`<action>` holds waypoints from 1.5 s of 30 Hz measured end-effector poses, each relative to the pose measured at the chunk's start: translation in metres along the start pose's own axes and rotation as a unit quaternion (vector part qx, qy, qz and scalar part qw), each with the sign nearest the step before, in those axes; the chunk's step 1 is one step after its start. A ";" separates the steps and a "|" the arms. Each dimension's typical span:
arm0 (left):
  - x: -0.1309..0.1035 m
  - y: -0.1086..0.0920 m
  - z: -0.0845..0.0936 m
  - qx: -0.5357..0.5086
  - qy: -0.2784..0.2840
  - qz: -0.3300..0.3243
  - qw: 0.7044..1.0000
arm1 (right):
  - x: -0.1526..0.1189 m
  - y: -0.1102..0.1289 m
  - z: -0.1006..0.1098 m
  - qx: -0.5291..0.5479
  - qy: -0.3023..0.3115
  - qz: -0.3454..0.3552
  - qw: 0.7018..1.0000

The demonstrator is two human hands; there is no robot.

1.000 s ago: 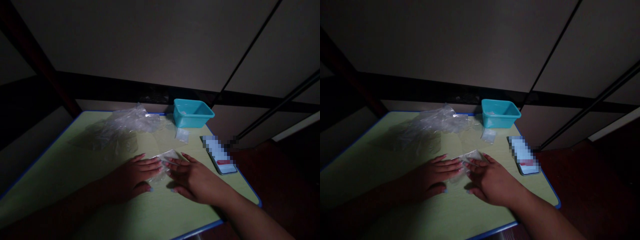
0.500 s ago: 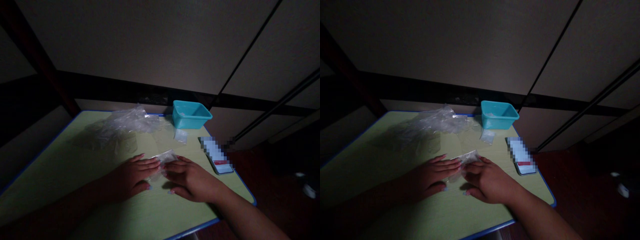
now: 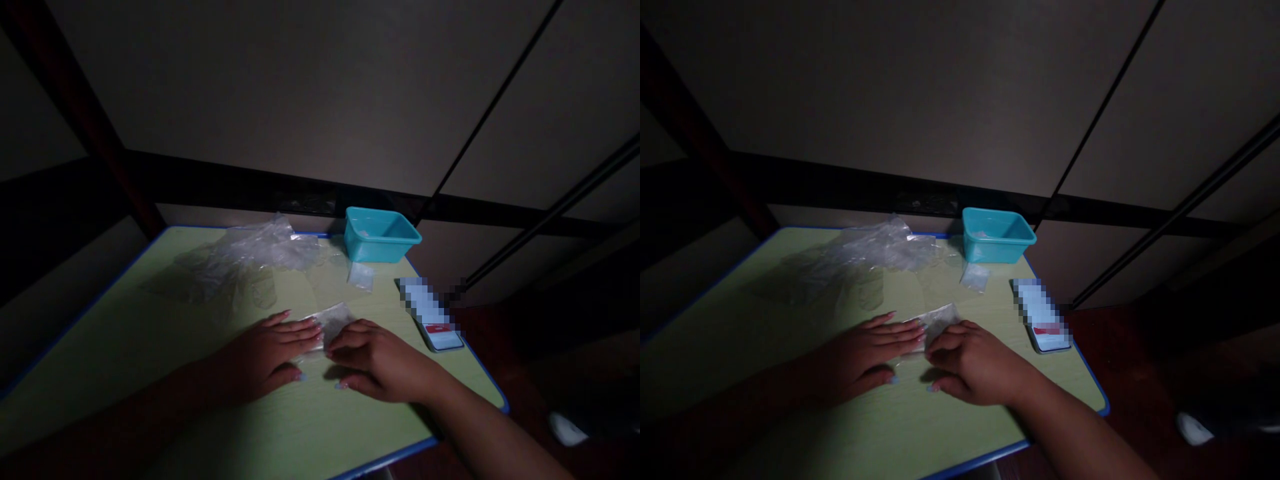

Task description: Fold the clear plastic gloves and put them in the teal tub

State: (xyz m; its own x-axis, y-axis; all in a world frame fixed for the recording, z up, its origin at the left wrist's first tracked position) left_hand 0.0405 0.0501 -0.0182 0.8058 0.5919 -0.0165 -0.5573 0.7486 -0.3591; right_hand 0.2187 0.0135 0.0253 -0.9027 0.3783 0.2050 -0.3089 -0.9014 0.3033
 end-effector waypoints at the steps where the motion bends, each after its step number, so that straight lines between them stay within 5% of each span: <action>1: 0.000 -0.001 0.000 0.002 0.001 -0.002 1.000 | 0.000 -0.001 0.000 0.006 -0.002 0.002 1.000; 22: 0.000 -0.002 0.002 0.046 -0.025 -0.016 0.998 | 0.001 -0.005 0.000 0.057 -0.034 0.018 0.998; 35: -0.009 -0.020 0.013 -0.005 -0.130 -0.096 0.987 | 0.000 -0.007 0.000 0.088 -0.044 0.010 0.995; 45: -0.007 -0.021 0.009 0.029 -0.109 -0.101 0.988 | 0.001 -0.009 0.003 0.123 -0.052 -0.002 0.991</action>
State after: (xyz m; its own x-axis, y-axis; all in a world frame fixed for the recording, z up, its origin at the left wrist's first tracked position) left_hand 0.0451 0.0329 -0.0022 0.8432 0.4736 0.2544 -0.4048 0.8707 -0.2795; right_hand 0.2215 0.0229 0.0254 -0.8616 0.4132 0.2949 -0.2181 -0.8258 0.5201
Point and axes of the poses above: each hand's wrist, its own x-axis towards the middle knuckle, its own z-axis out of the back of the hand, y = z × x, the point moved 5 cm from there along x, towards the middle knuckle, and after that the axes turned 10 degrees about z, right-handed, at the moved point
